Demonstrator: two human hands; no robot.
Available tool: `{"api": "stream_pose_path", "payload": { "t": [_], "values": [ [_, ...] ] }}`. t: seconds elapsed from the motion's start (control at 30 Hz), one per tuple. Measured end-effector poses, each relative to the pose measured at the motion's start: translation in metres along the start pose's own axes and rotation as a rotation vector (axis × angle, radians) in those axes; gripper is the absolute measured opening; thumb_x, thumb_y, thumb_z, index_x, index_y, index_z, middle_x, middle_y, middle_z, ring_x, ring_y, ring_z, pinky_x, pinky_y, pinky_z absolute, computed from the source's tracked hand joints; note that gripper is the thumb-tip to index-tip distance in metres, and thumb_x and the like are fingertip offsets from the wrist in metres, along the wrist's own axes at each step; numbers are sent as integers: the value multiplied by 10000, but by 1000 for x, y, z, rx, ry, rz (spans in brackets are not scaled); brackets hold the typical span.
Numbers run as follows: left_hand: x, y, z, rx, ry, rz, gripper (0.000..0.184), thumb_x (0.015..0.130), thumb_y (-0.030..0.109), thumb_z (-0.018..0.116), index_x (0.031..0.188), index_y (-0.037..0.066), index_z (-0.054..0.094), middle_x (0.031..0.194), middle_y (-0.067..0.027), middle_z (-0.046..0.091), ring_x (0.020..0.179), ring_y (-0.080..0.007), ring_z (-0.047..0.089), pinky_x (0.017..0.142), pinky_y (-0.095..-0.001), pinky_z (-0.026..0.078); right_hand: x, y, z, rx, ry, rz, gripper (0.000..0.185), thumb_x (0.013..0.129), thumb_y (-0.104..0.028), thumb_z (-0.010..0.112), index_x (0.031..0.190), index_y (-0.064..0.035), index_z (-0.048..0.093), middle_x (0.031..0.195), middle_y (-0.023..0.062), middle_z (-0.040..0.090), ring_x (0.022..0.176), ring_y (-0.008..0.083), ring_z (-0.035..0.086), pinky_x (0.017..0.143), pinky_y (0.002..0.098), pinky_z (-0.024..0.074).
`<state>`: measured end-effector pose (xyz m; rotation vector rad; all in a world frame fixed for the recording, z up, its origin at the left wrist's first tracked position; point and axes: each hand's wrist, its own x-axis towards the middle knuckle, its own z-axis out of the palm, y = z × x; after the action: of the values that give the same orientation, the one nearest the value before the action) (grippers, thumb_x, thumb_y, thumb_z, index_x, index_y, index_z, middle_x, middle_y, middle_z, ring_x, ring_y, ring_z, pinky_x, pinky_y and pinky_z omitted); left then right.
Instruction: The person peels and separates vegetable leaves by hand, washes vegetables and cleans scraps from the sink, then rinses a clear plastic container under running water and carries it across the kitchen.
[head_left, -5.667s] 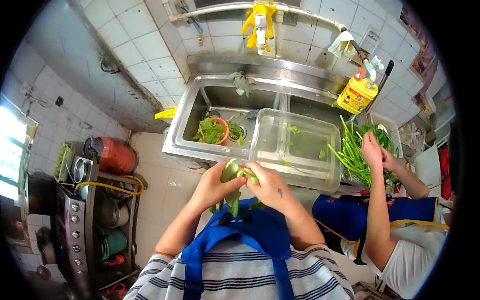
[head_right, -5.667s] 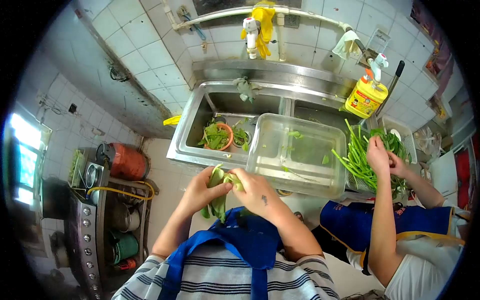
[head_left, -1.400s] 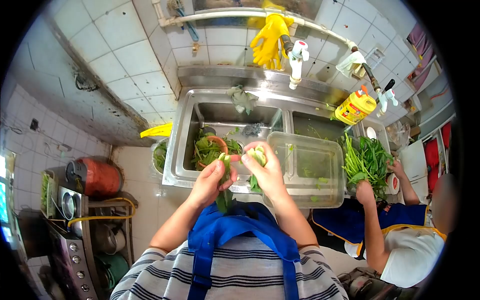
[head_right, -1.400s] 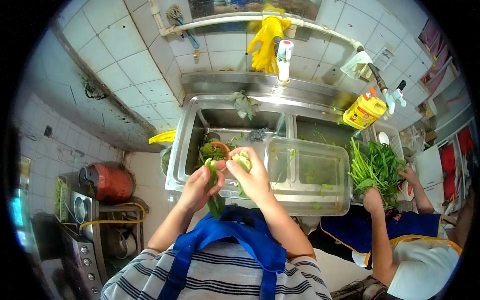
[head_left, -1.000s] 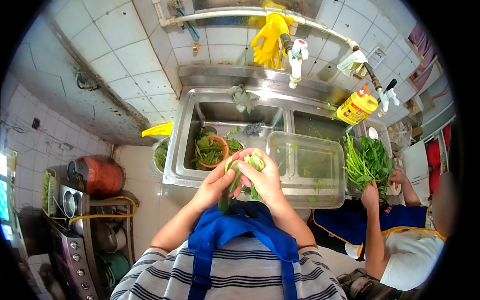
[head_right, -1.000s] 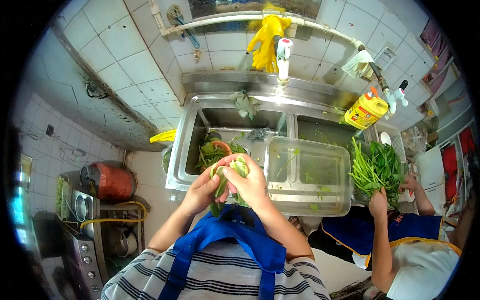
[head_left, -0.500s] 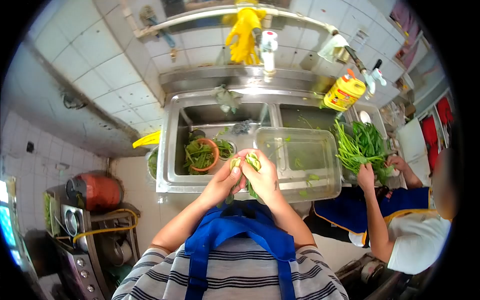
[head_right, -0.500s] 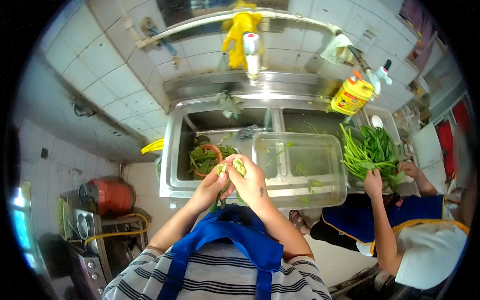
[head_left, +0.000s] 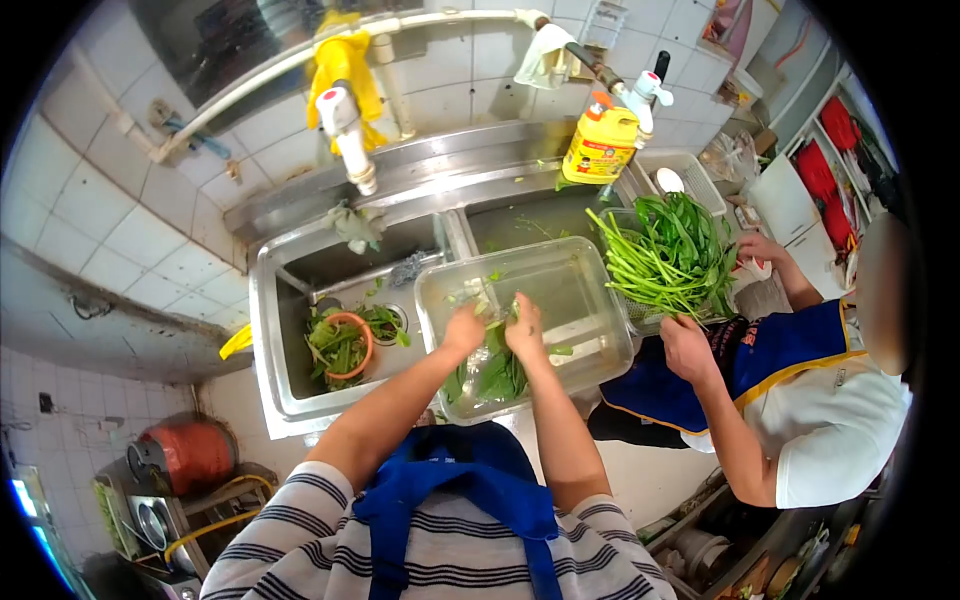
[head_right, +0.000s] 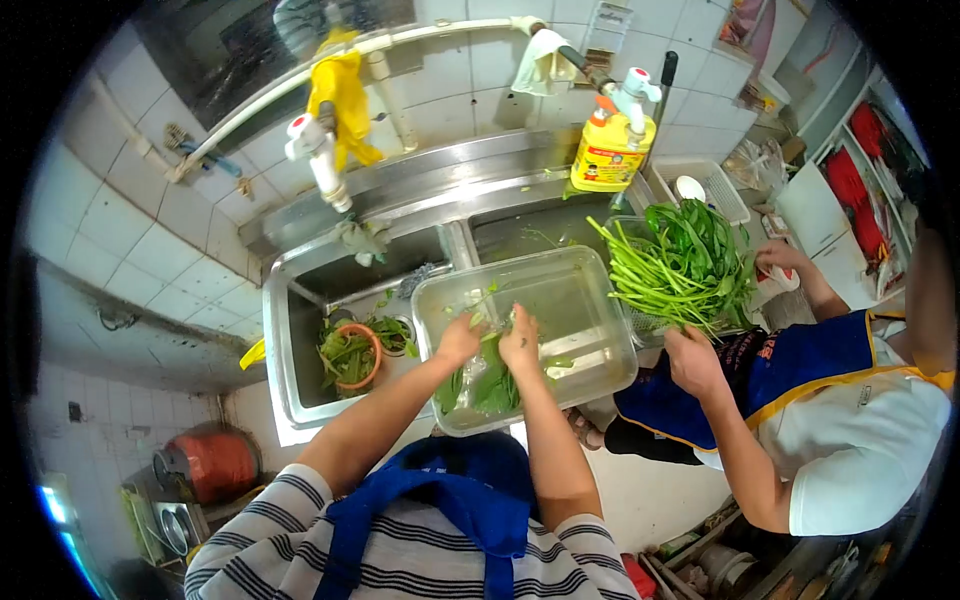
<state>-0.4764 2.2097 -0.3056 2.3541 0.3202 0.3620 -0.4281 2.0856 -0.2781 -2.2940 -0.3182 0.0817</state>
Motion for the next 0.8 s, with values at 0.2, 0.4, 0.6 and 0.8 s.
{"api": "stream_pose_path", "payload": {
  "t": [0.2,0.4,0.6,0.8],
  "values": [
    [7,36,-22,151,-273,-376,265,819,210,453,997,16,481,833,-249,579,819,-393,551,754,-477,413,6,2,15,-31,-65,-34,295,765,-101,515,1051,-27,512,886,253,565,804,408,542,721,423,433],
    [20,32,-25,-129,-248,-454,279,865,281,431,928,36,549,818,-204,585,770,-376,557,727,-423,433,24,13,19,-21,-207,134,209,850,-182,458,975,-27,522,744,204,590,630,385,562,595,418,445],
    [16,12,-13,-884,-206,-437,303,850,225,501,1086,36,486,918,-100,578,858,-196,532,776,-319,407,14,-3,5,977,-273,240,297,816,13,430,1096,-69,481,759,67,557,566,151,524,493,255,427],
    [21,4,-10,-488,-238,-374,311,840,256,528,1034,15,543,824,-75,593,777,-192,541,736,-313,419,11,-17,-7,724,-314,354,154,858,-137,480,945,-22,534,585,45,515,450,118,464,423,249,378]
  ]
}}
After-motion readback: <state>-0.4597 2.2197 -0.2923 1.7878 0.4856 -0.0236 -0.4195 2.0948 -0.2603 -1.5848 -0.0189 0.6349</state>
